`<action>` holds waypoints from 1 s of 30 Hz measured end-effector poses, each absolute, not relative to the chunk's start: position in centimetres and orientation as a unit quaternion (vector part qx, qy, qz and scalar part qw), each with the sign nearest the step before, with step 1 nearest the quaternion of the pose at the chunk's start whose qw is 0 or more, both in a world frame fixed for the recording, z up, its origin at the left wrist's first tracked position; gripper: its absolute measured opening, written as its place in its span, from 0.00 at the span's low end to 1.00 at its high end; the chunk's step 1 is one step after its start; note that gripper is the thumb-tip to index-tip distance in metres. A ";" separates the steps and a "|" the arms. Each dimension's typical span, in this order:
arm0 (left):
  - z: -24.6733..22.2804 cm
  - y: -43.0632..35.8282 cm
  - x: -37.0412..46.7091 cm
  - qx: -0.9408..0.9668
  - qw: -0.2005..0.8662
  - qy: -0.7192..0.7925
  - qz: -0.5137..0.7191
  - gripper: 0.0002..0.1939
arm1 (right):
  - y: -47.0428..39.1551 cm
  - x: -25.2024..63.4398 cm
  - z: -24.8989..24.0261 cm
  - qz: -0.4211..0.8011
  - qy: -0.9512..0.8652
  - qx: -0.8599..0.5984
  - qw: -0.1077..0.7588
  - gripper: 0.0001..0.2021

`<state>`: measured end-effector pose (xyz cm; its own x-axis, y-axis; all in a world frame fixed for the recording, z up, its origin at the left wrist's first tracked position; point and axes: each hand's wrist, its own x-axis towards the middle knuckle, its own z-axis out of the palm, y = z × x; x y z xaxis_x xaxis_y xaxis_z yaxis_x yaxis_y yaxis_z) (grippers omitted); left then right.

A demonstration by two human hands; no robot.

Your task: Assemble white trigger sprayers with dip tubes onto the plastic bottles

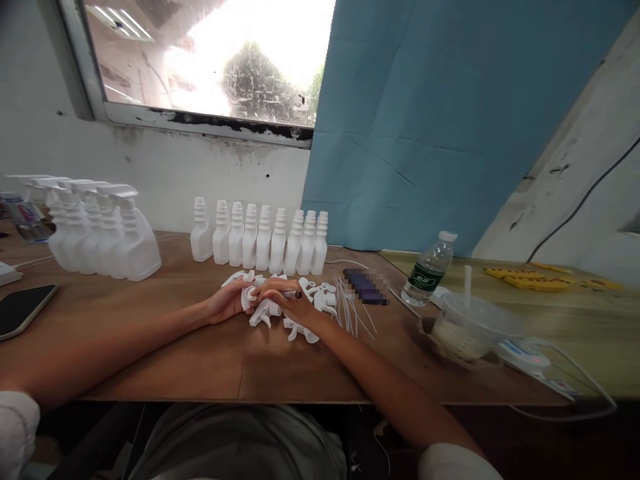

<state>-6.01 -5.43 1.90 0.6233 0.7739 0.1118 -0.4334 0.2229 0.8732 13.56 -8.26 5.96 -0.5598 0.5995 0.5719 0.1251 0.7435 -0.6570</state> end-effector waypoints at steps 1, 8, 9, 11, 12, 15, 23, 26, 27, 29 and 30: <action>2.0 -5.5 -6.1 0.480 0.760 0.170 0.403 0.10 | -8.1 13.9 6.2 0.297 -0.819 -0.229 0.434 0.28; 3.4 -5.2 -8.2 0.551 0.669 0.222 0.446 0.28 | -3.2 21.5 7.6 0.206 -0.725 -0.402 0.520 0.31; 3.6 -5.0 -8.7 0.580 0.647 0.243 0.432 0.32 | -2.3 22.7 7.3 0.202 -0.701 -0.427 0.535 0.31; 3.8 -4.7 -9.6 0.636 0.604 0.276 0.393 0.40 | -0.8 24.3 6.5 0.220 -0.665 -0.460 0.545 0.33; 3.8 -4.6 -9.9 0.663 0.579 0.288 0.377 0.42 | -0.2 24.9 6.1 0.234 -0.653 -0.471 0.545 0.33; 3.4 -4.5 -10.5 0.743 0.480 0.312 0.348 0.41 | 0.5 25.5 5.2 0.268 -0.631 -0.483 0.545 0.33; 2.6 -5.1 -10.2 0.828 0.307 0.335 0.329 0.32 | 1.0 26.6 5.2 0.289 -0.578 -0.505 0.573 0.32; 2.6 -5.1 -10.3 0.836 0.263 0.343 0.337 0.30 | 1.4 26.8 4.8 0.303 -0.574 -0.506 0.569 0.32; 2.6 -5.1 -10.3 0.839 0.251 0.346 0.336 0.30 | 1.4 26.8 4.7 0.309 -0.573 -0.505 0.566 0.32; 2.5 -5.1 -10.4 0.846 0.225 0.354 0.330 0.29 | 1.5 26.8 4.6 0.318 -0.572 -0.505 0.563 0.32; 2.4 -5.1 -10.4 0.850 0.208 0.357 0.326 0.28 | 1.4 26.8 4.6 0.321 -0.571 -0.506 0.562 0.32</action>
<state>-10.36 -5.15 2.42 0.5327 0.7430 0.4053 0.4725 -0.6584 0.5859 26.76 1.44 4.62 0.1433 0.9376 0.3169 0.2170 0.2827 -0.9344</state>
